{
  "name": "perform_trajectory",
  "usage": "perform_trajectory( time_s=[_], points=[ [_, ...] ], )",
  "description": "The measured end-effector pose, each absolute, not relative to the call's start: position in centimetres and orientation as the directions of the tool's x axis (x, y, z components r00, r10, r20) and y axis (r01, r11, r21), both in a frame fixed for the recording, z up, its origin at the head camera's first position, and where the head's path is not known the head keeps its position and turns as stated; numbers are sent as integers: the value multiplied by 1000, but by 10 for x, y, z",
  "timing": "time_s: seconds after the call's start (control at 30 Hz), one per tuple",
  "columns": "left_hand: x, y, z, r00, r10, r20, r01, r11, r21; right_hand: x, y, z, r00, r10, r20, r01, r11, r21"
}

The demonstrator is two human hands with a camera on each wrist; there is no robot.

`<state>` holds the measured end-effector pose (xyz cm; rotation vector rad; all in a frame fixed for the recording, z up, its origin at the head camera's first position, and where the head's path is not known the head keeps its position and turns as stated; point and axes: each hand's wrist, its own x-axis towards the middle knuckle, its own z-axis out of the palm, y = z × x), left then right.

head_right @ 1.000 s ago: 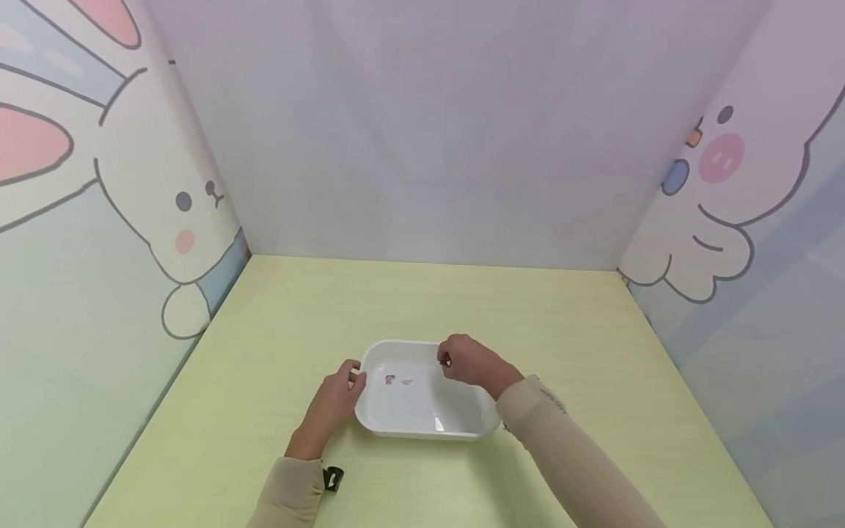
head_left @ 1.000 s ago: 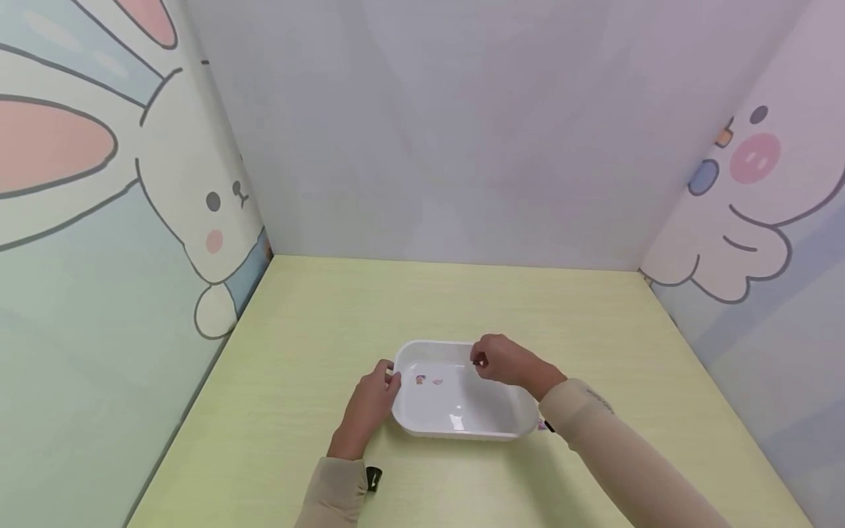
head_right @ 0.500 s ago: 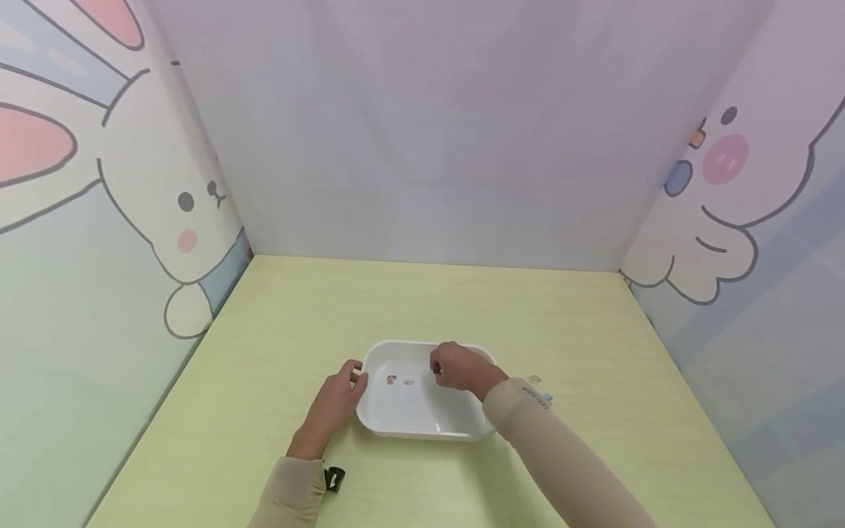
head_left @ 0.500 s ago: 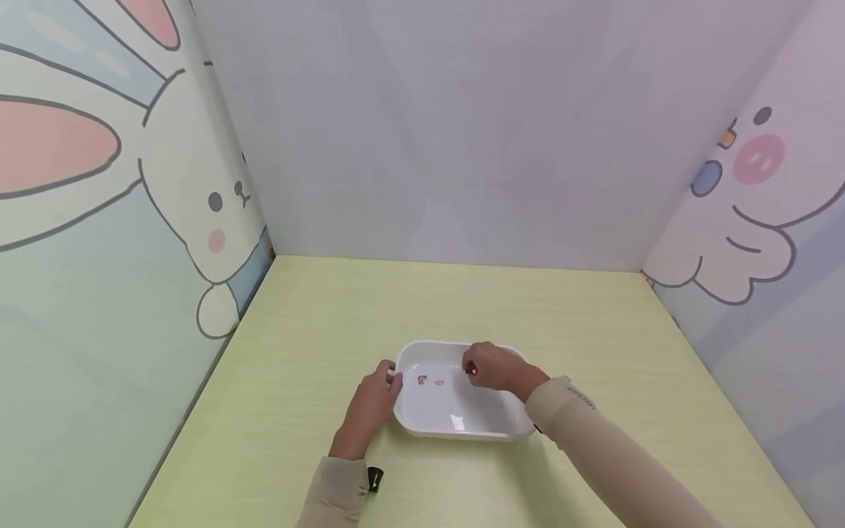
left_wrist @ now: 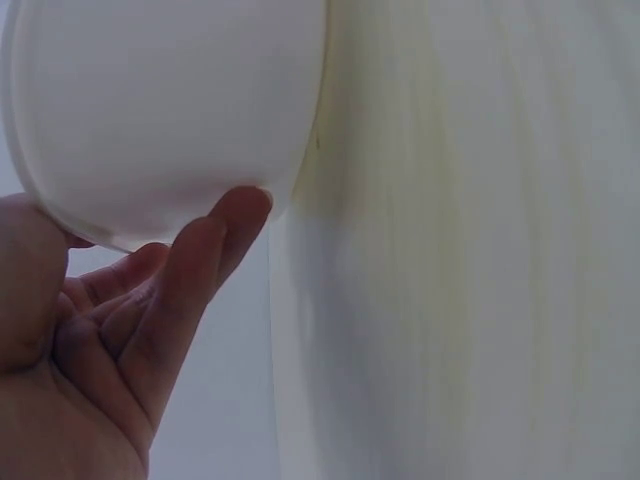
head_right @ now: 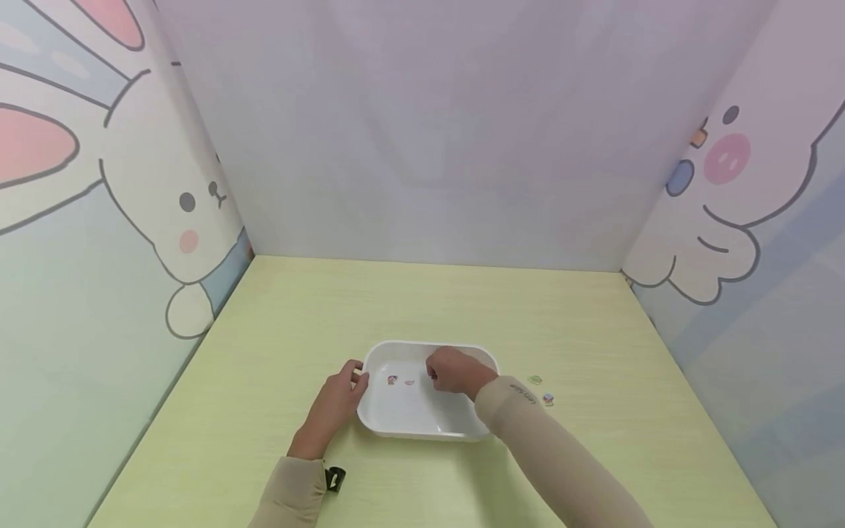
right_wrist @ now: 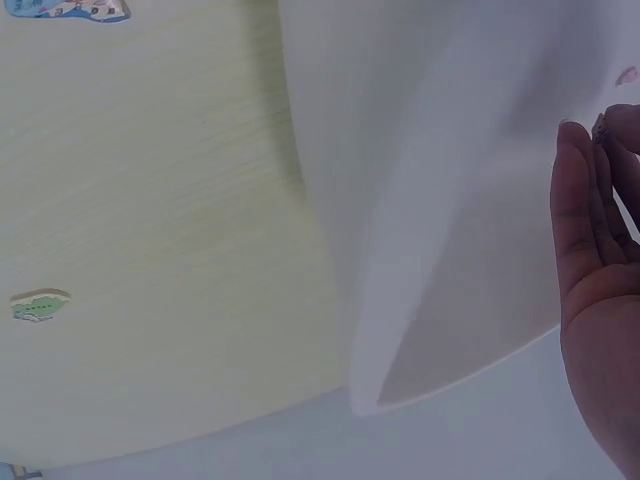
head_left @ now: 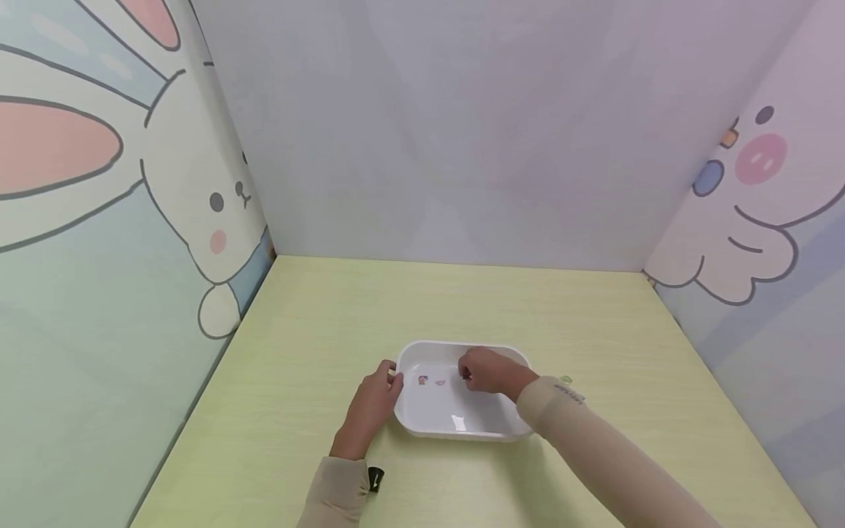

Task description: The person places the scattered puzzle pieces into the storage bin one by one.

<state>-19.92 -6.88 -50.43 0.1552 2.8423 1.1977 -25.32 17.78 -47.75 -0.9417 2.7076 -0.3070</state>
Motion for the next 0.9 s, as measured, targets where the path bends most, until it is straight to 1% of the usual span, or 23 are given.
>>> perform_trajectory(
  time_s=[0.23,0.43,0.6,0.7,0.9],
  points=[
    [-200,-68,-504,-993,116,-11,73,696,714,-253,174,-481,-749,-639,-173,-587,762,-274],
    [-200,-67,-504,-995,101,-17,59,695,717,-253,168,-478,-722,-676,-147,-633,731,-256],
    [-200,-68,-504,-994,104,-15,62,691,720,-253,161,-474,-727,-662,-183,-616,746,-252],
    [-200,-68,-505,-995,103,-14,62,695,716,-255,157,-473,-731,-649,-209,-611,760,-222],
    [-199,-69,-505,-995,102,-6,67,692,719,-255,155,-471,-726,-653,-216,-619,757,-209]
  ],
)
